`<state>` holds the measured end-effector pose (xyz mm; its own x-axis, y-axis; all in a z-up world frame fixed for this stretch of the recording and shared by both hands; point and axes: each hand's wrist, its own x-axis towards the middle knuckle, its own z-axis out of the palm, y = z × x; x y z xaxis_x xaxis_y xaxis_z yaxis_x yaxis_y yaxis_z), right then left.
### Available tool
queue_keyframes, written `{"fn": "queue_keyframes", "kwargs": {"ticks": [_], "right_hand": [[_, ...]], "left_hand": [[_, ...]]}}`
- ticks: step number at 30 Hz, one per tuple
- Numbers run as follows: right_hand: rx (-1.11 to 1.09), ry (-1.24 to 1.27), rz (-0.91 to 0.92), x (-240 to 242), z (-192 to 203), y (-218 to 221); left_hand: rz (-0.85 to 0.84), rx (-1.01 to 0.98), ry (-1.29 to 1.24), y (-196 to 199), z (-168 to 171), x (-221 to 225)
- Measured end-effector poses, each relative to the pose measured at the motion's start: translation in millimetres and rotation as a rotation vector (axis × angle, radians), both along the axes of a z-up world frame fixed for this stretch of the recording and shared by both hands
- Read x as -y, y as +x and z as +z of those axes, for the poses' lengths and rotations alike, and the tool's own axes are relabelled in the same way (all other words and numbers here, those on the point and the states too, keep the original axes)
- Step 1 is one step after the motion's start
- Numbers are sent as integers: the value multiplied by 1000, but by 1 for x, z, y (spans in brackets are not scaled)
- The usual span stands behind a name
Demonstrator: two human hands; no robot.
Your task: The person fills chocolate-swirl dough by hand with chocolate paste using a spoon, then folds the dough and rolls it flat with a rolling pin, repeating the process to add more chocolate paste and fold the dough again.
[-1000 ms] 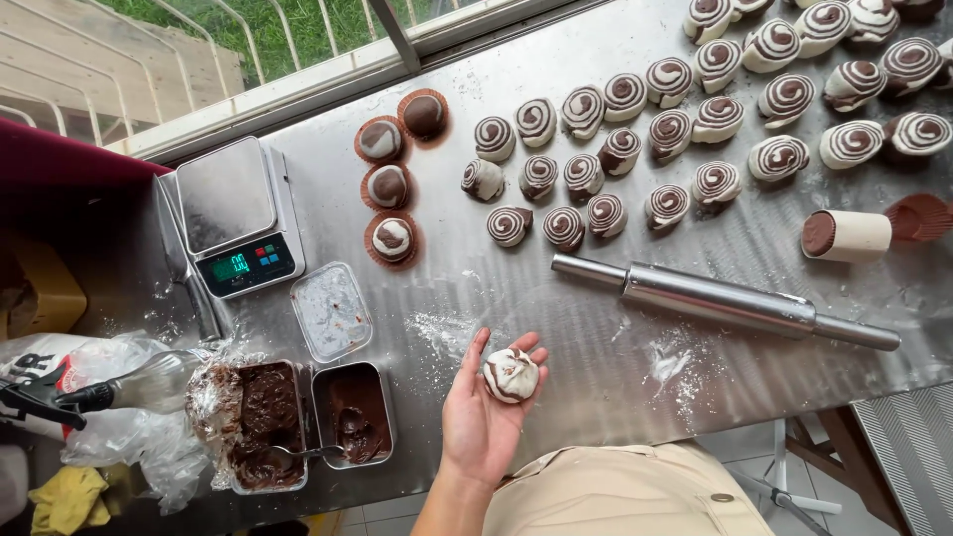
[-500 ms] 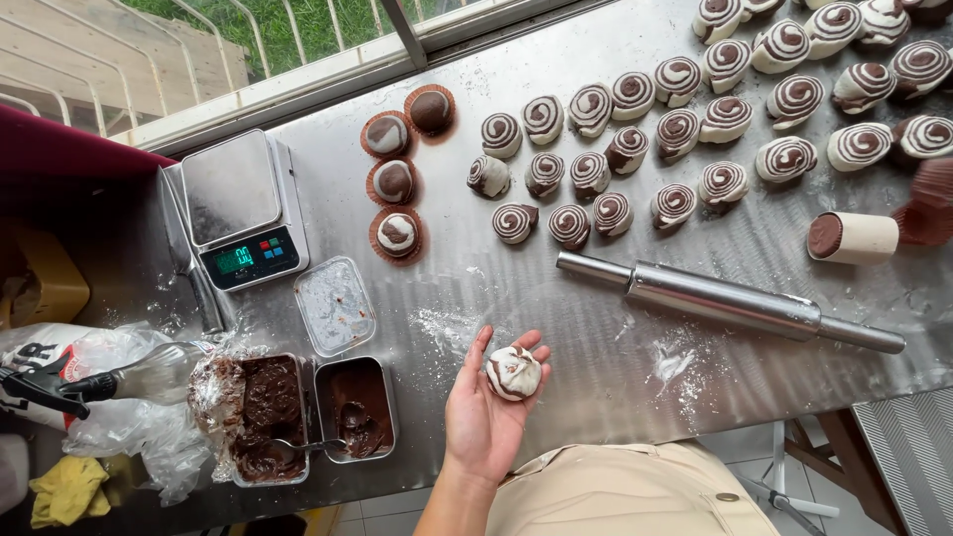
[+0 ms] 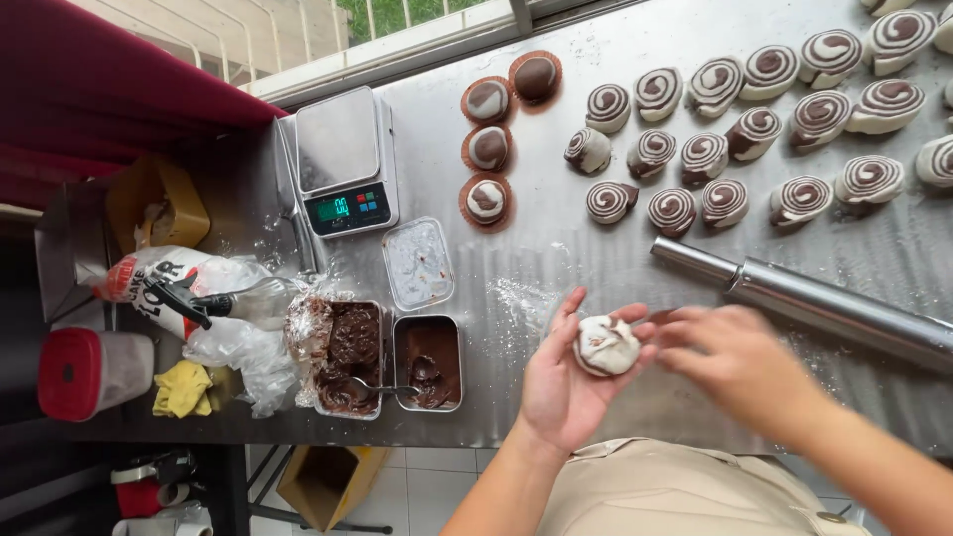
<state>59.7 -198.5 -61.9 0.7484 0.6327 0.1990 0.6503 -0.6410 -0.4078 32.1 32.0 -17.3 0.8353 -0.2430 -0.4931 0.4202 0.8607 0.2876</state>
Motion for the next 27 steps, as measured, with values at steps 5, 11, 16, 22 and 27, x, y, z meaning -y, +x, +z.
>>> {"fn": "queue_keyframes", "kwargs": {"ticks": [5, 11, 16, 22, 27], "right_hand": [[-127, -73, 197, -34, -94, -22], [-55, 26, 250, -37, -75, -16], [-228, 163, 162, -42, -49, -13], [-324, 265, 70, -48, -52, -10], [-326, 316, 44, -51, -49, -11]], "left_hand": [[-20, -17, -52, 1, -42, 10], [44, -29, 25, -16, -82, 4], [3, 74, 222, -20, -91, -6], [-96, 197, 600, -25, -108, -8], [-116, 369, 934, -30, -113, 2]]}}
